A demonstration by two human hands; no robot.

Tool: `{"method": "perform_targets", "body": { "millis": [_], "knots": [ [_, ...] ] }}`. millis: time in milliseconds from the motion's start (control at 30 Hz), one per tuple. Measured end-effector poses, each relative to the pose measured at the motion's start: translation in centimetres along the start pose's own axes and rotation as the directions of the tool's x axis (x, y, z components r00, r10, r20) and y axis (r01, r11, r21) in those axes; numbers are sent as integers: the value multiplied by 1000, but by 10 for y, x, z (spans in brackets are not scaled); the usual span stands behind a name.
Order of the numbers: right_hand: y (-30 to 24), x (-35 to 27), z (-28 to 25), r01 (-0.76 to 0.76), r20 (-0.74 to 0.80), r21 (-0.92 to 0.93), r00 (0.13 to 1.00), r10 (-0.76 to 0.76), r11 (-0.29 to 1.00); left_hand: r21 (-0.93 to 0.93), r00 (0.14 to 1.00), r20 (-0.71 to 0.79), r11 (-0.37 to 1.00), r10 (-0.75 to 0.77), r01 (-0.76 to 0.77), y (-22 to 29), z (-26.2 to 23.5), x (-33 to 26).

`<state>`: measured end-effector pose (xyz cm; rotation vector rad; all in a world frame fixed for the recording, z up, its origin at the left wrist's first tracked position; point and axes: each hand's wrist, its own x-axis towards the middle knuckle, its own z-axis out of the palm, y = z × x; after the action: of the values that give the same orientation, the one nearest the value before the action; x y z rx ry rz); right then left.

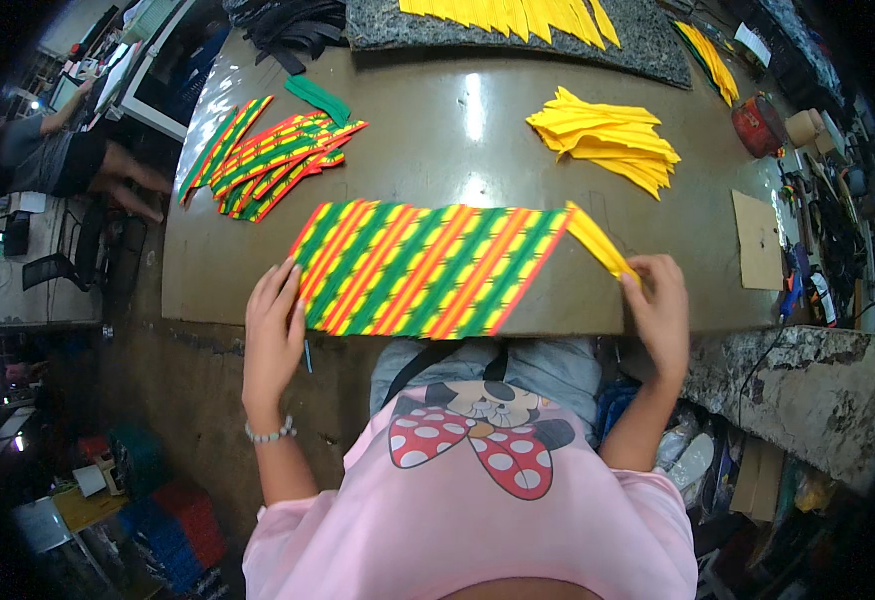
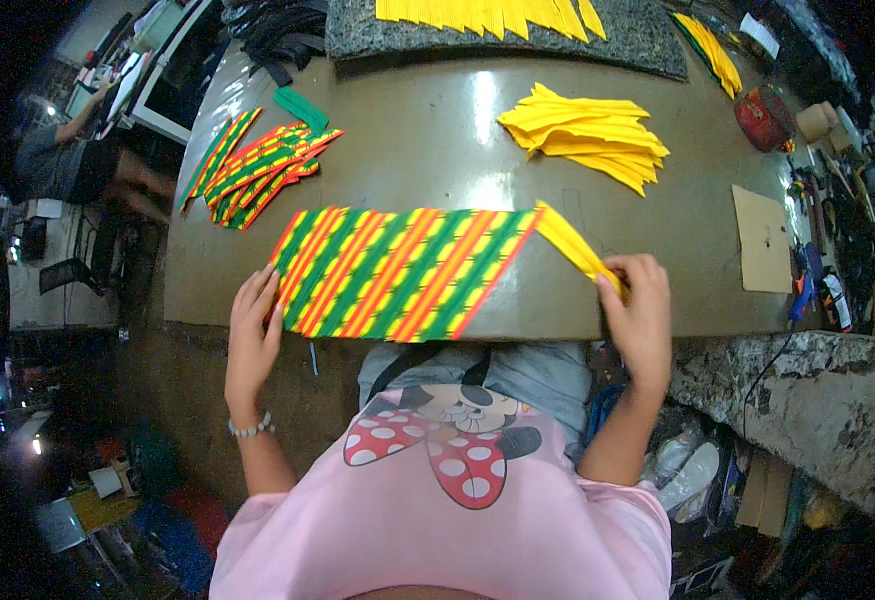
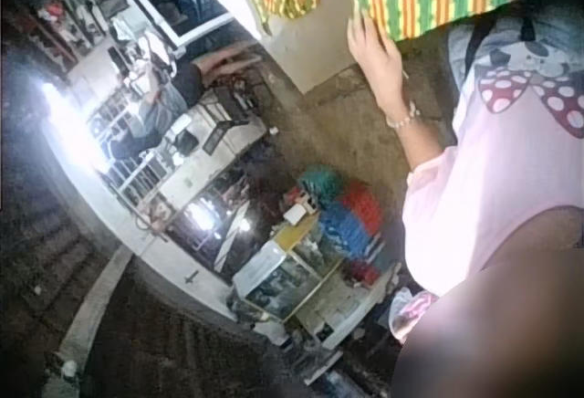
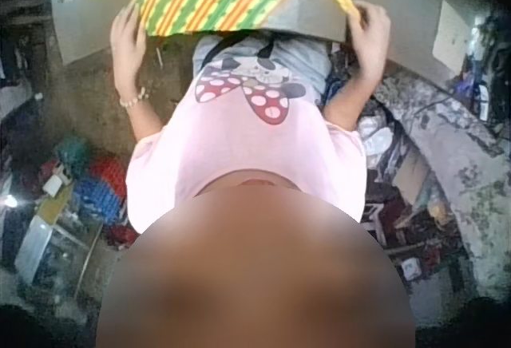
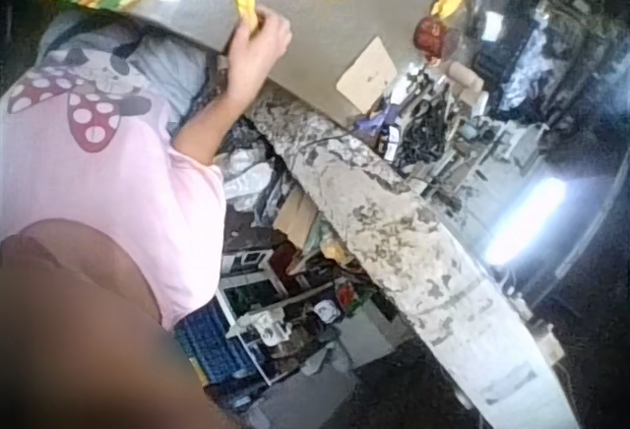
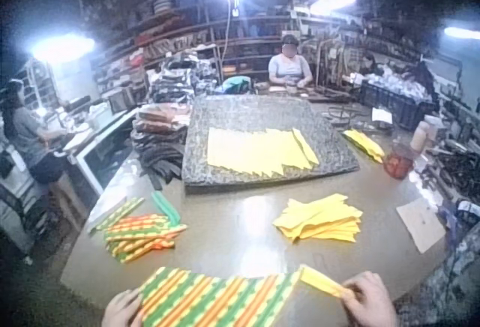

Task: The person assembles a decorative item by folding a patterned fabric piece and attaching yellow fabric strips to its edges. They smooth the folds, align the strips, and secure them using a small container of adhesive. The finished item is placed on a foam mat.

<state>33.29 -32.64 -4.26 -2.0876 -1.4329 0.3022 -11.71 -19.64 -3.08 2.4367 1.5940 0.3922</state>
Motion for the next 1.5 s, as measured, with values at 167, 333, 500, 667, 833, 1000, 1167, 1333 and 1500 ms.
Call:
{"method": "perform_targets", "body": {
  "millis": [167, 333, 500, 667, 833, 1000, 1167, 1333, 1500],
  "knots": [
    [47, -36, -42, -141, -116, 74, 982, 149, 987, -181, 952, 28, 938, 306, -296, 39, 27, 53],
    [58, -59, -74, -317, -247, 247, 893, 376, 916, -309, 890, 29, 851, 456, -426, 68, 42, 96],
    [30, -59, -74, -89, -277, 461, 931, 239, 883, -367, 959, 77, 902, 273, -228, 84, 28, 89],
    [-52, -25, -4, -3, -173, 765, 962, 210, 644, -459, 981, 194, 881, -28, 115, 105, 29, 49],
    [-153, -16, 94, -238, 274, 853, 962, -12, 465, -699, 992, -121, 712, -21, -70, 95, 38, 45],
    [-167, -15, 108, -72, 272, 749, 940, -206, 659, -881, 956, 155, 403, -251, 249, 66, 29, 59],
    [-154, -25, 121, 659, 183, 58, 732, -656, 750, -399, 969, -121, 904, -215, 151, 33, 30, 81],
    [-132, -46, 112, 745, 259, 73, 628, -734, 664, -178, 946, -279, 959, 164, -219, 15, 32, 74],
    [-114, -55, 96, 658, 193, -54, 744, -639, 751, -121, 952, -91, 946, 291, -301, 29, 33, 64]
  ]
}}
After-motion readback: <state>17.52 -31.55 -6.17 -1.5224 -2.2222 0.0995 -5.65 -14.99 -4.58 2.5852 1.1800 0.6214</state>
